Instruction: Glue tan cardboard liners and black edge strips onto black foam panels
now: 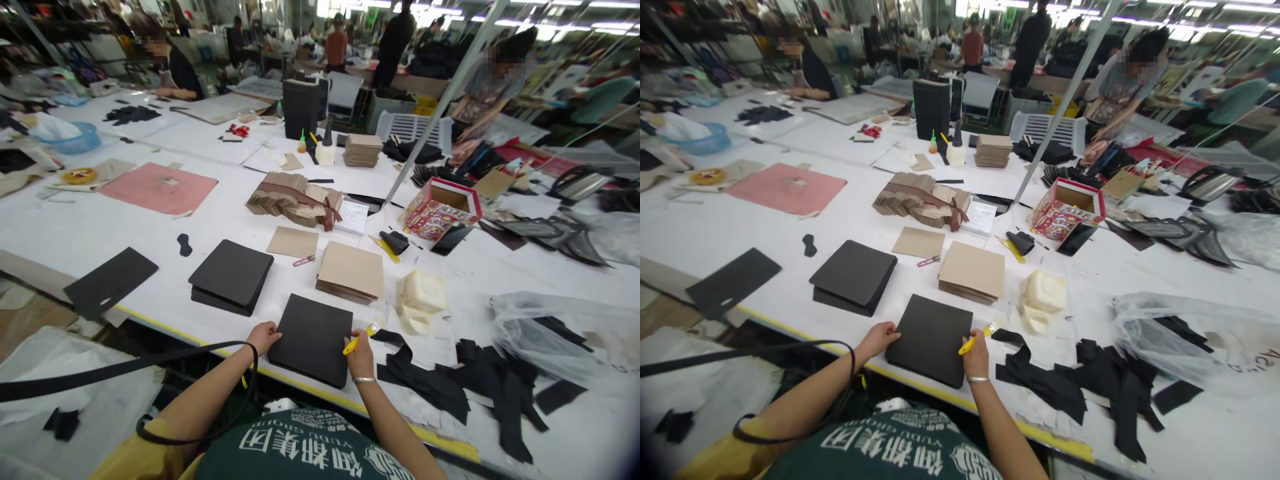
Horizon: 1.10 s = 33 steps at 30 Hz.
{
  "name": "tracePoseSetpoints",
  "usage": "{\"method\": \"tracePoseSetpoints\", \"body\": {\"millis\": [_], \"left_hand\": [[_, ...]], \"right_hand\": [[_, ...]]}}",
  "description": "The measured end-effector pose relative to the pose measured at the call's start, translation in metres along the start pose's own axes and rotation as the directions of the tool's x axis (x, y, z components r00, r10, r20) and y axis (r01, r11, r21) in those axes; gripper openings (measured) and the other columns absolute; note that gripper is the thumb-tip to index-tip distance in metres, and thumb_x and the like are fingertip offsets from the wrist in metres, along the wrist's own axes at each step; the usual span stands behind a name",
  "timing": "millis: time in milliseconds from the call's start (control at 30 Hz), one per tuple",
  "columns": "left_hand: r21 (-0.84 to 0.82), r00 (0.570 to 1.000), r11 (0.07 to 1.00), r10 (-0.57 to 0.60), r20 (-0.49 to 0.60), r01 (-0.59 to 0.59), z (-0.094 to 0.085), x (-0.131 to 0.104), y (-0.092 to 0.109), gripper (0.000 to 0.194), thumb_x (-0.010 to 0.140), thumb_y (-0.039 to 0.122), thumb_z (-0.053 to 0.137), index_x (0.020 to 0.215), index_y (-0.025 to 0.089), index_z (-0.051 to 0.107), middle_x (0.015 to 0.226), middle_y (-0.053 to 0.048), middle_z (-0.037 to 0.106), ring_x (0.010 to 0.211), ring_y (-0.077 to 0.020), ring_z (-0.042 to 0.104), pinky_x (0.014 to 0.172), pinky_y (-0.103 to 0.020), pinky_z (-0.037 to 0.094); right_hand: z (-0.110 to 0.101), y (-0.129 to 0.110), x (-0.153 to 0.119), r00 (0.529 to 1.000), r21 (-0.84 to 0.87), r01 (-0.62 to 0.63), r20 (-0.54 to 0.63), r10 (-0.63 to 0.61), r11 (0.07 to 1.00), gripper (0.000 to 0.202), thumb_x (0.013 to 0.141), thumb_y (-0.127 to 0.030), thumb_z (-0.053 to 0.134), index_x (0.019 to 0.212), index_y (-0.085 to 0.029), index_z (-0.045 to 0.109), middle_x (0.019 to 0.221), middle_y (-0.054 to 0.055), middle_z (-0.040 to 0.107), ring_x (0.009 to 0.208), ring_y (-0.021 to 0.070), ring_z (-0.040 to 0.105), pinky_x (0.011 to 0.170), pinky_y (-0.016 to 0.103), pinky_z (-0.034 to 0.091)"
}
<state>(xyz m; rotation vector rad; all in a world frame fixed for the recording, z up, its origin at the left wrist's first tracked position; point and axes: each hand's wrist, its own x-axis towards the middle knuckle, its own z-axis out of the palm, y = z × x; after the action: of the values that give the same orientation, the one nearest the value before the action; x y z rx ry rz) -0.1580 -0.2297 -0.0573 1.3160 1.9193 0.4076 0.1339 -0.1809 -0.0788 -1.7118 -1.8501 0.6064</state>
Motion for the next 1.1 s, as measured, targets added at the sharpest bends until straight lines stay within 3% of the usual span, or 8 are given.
{"method": "tracePoseSetpoints", "body": {"millis": [167,267,400,467,633,733,867,1100], "left_hand": [[0.091,0.999,0.995,-0.045,-0.005,0.045,0.003,-0.003,0.009,0.017,0.07,0.032,0.054,0.064,0.017,0.05,0.059,0.0,0.054,0.057,-0.0122,0.05,0.054,-0.022,0.03],[0.202,0.997,0.977,-0.072,0.012,0.068,0.005,-0.004,0.013,0.02,0.071,0.036,0.053,0.065,0.017,0.05,0.061,-0.001,0.057,0.059,-0.0138,0.053,0.054,-0.022,0.031],[0.353,0.999,0.936,-0.021,0.043,0.004,0.008,-0.004,0.009,0.027,0.072,0.045,0.047,0.069,0.018,0.05,0.063,-0.003,0.059,0.064,-0.0177,0.056,0.055,-0.024,0.033],[0.381,0.997,0.924,-0.006,0.076,-0.023,0.009,0.0,0.005,0.032,0.071,0.05,0.044,0.072,0.019,0.05,0.065,-0.004,0.06,0.065,-0.0201,0.058,0.057,-0.025,0.035],[0.329,0.996,0.943,0.014,0.085,-0.042,0.005,0.013,0.003,0.047,0.067,0.056,0.042,0.088,0.016,0.054,0.078,-0.009,0.063,0.074,-0.0238,0.061,0.065,-0.029,0.041],[0.326,0.999,0.945,0.029,0.025,-0.035,-0.004,0.019,0.006,0.053,0.067,0.059,0.04,0.093,0.014,0.054,0.082,-0.01,0.064,0.077,-0.0251,0.061,0.067,-0.03,0.042],[0.333,0.998,0.942,0.057,-0.03,-0.044,-0.018,0.027,0.017,0.051,0.069,0.058,0.04,0.094,0.016,0.054,0.087,-0.009,0.064,0.079,-0.0249,0.06,0.069,-0.031,0.043],[0.281,0.958,0.945,0.225,-0.18,-0.169,-0.035,0.037,0.068,0.044,0.075,0.051,0.04,0.099,0.016,0.052,0.096,-0.008,0.061,0.076,-0.0178,0.059,0.07,-0.026,0.044]], "right_hand": [[0.004,0.007,0.001,0.996,-0.046,0.087,-0.008,-0.088,0.995,0.025,0.079,-0.035,0.041,0.094,-0.016,0.046,0.083,0.005,0.055,0.068,0.0166,0.054,0.062,0.028,0.043],[-0.009,0.007,0.001,0.991,-0.166,0.128,-0.012,-0.132,0.978,0.03,0.082,-0.04,0.041,0.097,-0.015,0.049,0.081,0.007,0.058,0.067,0.0175,0.057,0.059,0.027,0.044],[-0.065,0.013,0.009,0.981,-0.211,0.115,-0.129,-0.145,0.971,0.036,0.085,-0.041,0.037,0.108,-0.016,0.051,0.094,0.01,0.061,0.081,0.0182,0.06,0.068,0.027,0.046],[-0.103,0.025,0.017,0.967,-0.149,0.032,-0.247,-0.069,0.988,0.035,0.088,-0.039,0.032,0.107,-0.017,0.052,0.097,0.008,0.061,0.085,0.0171,0.059,0.072,0.027,0.046],[-0.173,0.074,0.047,0.912,-0.112,-0.232,-0.37,0.176,0.966,0.034,0.088,-0.034,0.03,0.089,-0.015,0.058,0.069,0.006,0.061,0.059,0.0141,0.057,0.057,0.025,0.044],[-0.174,0.098,0.068,0.929,-0.172,-0.233,-0.33,0.167,0.957,0.029,0.085,-0.031,0.037,0.083,-0.015,0.06,0.067,0.007,0.061,0.062,0.0147,0.057,0.058,0.025,0.042],[-0.151,0.111,0.085,0.954,-0.185,-0.201,-0.259,0.149,0.962,0.027,0.081,-0.034,0.041,0.077,-0.017,0.062,0.067,0.005,0.062,0.064,0.0147,0.057,0.06,0.025,0.043],[-0.148,0.108,0.064,0.998,-0.244,-0.008,-0.058,-0.006,0.97,0.028,0.077,-0.037,0.047,0.089,-0.019,0.065,0.075,0.004,0.062,0.072,0.0172,0.057,0.07,0.03,0.044]]}}
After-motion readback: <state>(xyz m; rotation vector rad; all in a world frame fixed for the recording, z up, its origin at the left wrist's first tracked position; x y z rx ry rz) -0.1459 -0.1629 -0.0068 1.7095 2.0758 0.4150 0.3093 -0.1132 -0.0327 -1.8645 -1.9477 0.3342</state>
